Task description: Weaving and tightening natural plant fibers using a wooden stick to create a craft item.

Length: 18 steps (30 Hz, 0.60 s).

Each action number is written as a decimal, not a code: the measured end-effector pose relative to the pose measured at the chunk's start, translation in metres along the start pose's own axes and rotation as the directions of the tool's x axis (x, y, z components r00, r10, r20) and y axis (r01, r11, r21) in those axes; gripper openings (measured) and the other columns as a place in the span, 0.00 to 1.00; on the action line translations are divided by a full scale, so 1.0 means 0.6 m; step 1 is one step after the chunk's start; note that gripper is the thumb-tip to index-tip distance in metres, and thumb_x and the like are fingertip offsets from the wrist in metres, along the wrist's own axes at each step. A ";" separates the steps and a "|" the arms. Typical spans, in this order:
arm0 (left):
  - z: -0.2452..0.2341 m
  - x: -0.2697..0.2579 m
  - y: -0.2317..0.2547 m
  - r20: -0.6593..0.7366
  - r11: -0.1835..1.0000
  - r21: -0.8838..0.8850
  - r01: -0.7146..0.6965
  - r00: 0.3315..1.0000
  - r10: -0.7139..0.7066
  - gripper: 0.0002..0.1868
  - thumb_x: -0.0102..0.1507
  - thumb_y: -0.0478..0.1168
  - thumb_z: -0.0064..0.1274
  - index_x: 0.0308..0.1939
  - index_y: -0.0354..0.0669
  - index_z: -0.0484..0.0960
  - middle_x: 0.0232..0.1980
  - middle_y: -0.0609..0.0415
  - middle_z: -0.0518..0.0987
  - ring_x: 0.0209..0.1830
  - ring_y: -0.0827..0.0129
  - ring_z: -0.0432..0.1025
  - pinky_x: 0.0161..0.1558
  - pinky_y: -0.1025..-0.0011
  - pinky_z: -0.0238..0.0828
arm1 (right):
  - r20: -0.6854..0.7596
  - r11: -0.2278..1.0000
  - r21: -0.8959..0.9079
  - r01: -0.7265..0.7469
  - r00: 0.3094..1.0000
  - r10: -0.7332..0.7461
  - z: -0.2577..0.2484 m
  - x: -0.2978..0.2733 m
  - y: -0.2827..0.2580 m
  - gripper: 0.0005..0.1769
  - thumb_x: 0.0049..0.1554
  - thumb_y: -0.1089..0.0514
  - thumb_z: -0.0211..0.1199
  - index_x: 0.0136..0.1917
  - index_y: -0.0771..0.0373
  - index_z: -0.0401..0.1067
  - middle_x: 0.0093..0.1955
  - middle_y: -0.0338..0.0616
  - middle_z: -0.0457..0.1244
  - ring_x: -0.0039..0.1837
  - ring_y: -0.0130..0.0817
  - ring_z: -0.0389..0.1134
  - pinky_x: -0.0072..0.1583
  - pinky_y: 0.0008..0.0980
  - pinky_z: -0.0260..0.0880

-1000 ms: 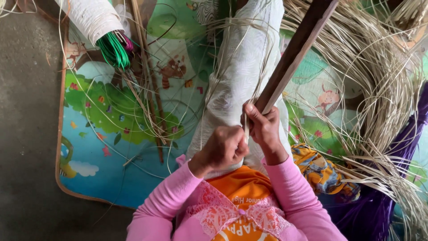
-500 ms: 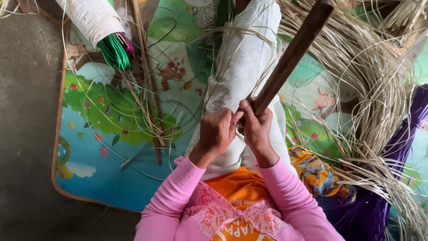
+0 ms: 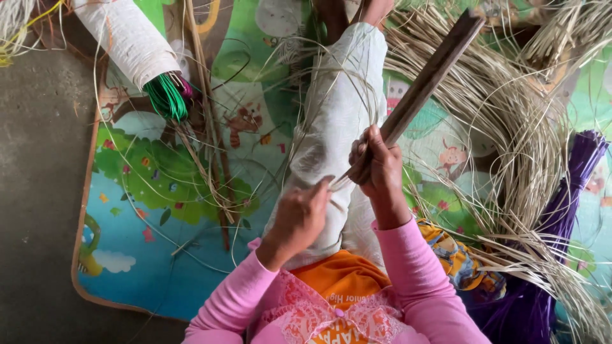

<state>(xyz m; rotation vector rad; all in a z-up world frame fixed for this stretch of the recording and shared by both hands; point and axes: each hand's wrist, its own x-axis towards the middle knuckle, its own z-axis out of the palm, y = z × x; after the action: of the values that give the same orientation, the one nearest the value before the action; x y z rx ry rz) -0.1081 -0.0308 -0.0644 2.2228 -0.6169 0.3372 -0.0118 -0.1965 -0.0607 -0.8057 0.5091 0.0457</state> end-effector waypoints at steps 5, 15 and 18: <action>-0.052 0.056 0.036 -0.129 0.985 0.141 0.103 0.988 -0.085 0.13 0.70 0.40 0.45 0.30 0.42 0.71 0.22 0.53 0.64 0.19 0.52 0.68 0.23 0.63 0.65 | 0.087 0.999 -0.038 0.032 0.996 -0.029 0.043 -0.030 -0.023 0.15 0.64 0.54 0.63 0.40 0.66 0.68 0.28 0.45 0.56 0.30 0.33 0.60 0.33 0.29 0.61; -0.056 -0.023 -0.013 -0.216 0.988 -0.047 -0.148 0.967 0.134 0.25 0.64 0.39 0.54 0.15 0.50 0.61 0.18 0.63 0.59 0.13 0.65 0.63 0.17 0.74 0.59 | 0.248 0.968 -0.181 0.175 0.960 -0.127 -0.036 0.135 -0.227 0.26 0.68 0.41 0.50 0.34 0.57 0.66 0.31 0.50 0.59 0.35 0.40 0.62 0.41 0.35 0.61; -0.098 -0.048 -0.064 -0.256 0.997 0.052 -0.052 0.965 0.064 0.27 0.65 0.39 0.52 0.15 0.53 0.54 0.16 0.68 0.56 0.13 0.78 0.46 0.13 0.74 0.42 | 0.631 0.969 0.246 0.005 0.759 -0.164 -0.215 0.229 -0.379 0.11 0.72 0.65 0.57 0.57 0.54 0.79 0.49 0.32 0.73 0.51 0.19 0.74 0.54 0.12 0.76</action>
<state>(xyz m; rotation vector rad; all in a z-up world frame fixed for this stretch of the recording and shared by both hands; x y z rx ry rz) -0.1146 0.0448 -0.0619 2.1583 -0.5378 0.6643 0.1074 -0.4660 -0.0435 -0.5316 -0.1888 0.1732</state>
